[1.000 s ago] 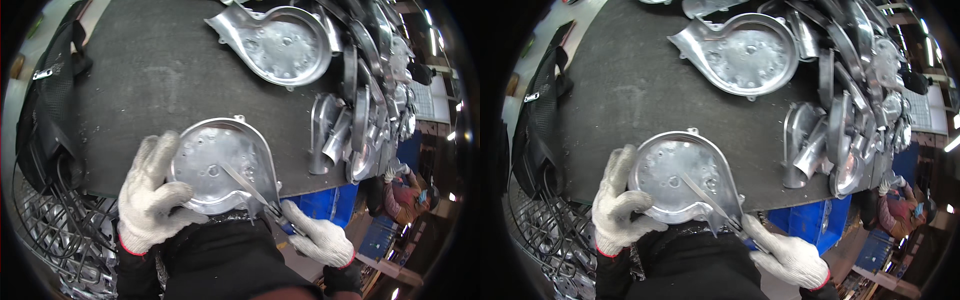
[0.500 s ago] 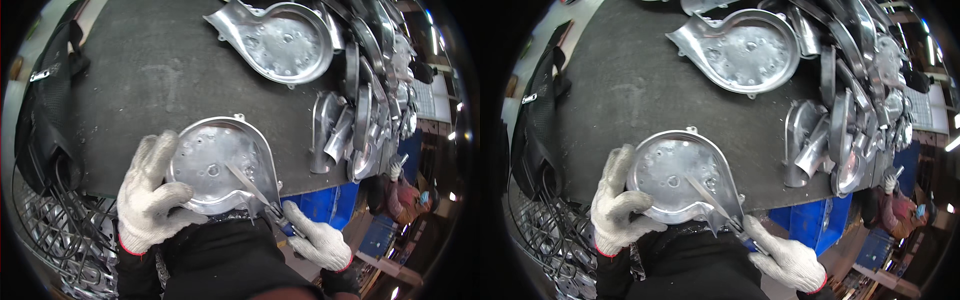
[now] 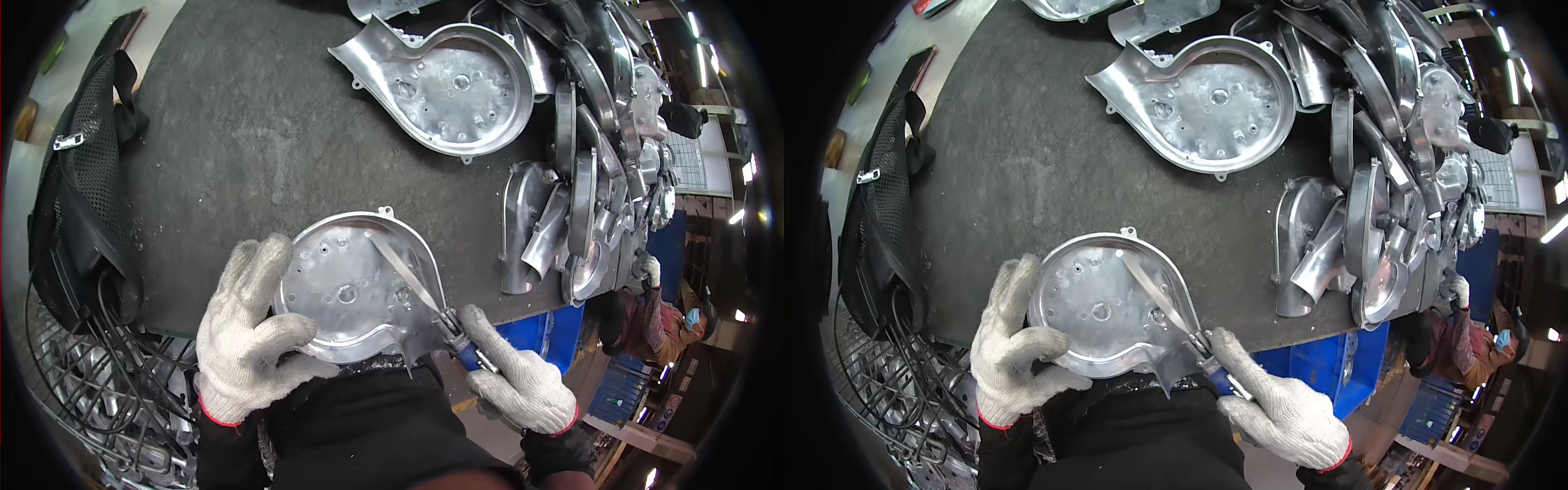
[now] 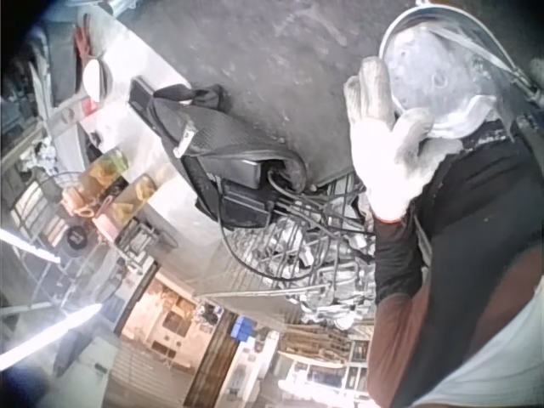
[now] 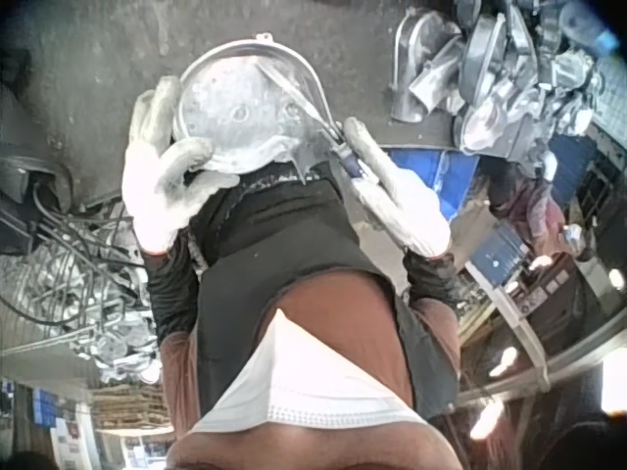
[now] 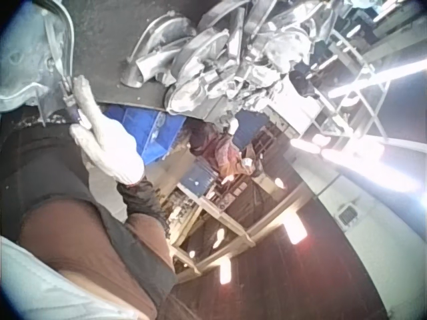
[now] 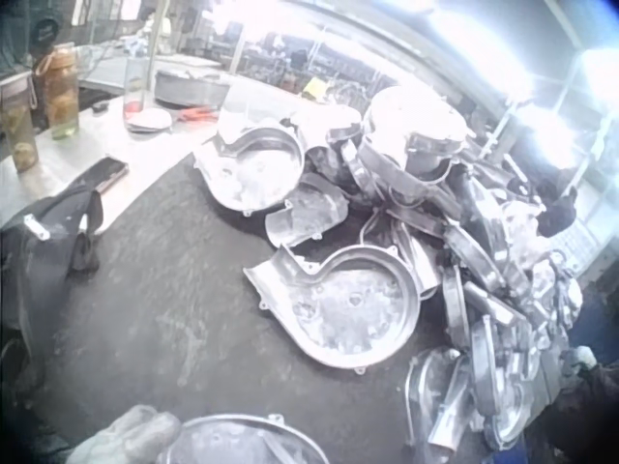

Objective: The person files and smooths the edges of cast metal housing components with a hand file at a workbench.

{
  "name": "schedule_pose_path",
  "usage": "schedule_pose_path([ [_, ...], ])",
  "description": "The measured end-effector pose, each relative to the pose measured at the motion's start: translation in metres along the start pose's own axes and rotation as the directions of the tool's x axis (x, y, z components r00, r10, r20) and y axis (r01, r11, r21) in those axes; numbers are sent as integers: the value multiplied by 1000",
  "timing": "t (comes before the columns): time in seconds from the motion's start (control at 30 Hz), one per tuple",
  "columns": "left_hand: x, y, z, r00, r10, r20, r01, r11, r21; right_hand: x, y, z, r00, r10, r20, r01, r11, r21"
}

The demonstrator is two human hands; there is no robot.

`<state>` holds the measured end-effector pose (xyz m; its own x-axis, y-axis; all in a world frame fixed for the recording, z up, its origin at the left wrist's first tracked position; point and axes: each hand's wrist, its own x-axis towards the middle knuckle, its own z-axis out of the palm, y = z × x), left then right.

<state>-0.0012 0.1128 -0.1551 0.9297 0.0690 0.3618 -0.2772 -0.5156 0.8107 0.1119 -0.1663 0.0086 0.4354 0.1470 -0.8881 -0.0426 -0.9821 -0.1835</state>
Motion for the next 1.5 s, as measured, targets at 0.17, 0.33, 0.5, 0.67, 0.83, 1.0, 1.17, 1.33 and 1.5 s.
schedule_pose_path([
  [0.17, 11, 5, 6, 999, 20, -49, -19, 1000, 9, -1, 2, -1, 997, -66, -38, 62, 993, -100],
  [0.33, 6, 4, 2, 996, 35, -78, -36, 999, -5, 1, -5, 0, 991, -128, -27, 126, 990, -69],
  [0.5, 14, 5, 3, 999, 32, -30, -33, 999, -5, -5, 6, 2, 998, -33, -59, 35, 999, 31],
  [0.67, 9, 5, -3, 999, 20, -26, -20, 1000, 17, 0, -7, -2, 999, -40, -15, 39, 996, -81],
  [0.83, 13, 3, 4, 998, 35, -56, -35, 999, -10, -1, -2, -4, 996, -81, -49, 73, 988, -136],
  [1.0, 11, 7, -3, 999, 28, -43, -27, 999, 23, 0, -7, -2, 996, -86, -27, 83, 992, -99],
  [1.17, 39, 5, -28, 991, 14, 131, -14, 1000, -5, -2, 4, -7, 979, -202, -21, 198, 973, -123],
  [1.33, 22, 11, -21, 987, -162, 1, 161, 982, 96, 5, -6, -2, 958, -282, -42, 278, 957, -84],
  [1.5, 20, 4, -8, 992, -91, -85, 106, 978, 180, 14, -19, -9, 969, -244, -36, 241, 969, -62],
])
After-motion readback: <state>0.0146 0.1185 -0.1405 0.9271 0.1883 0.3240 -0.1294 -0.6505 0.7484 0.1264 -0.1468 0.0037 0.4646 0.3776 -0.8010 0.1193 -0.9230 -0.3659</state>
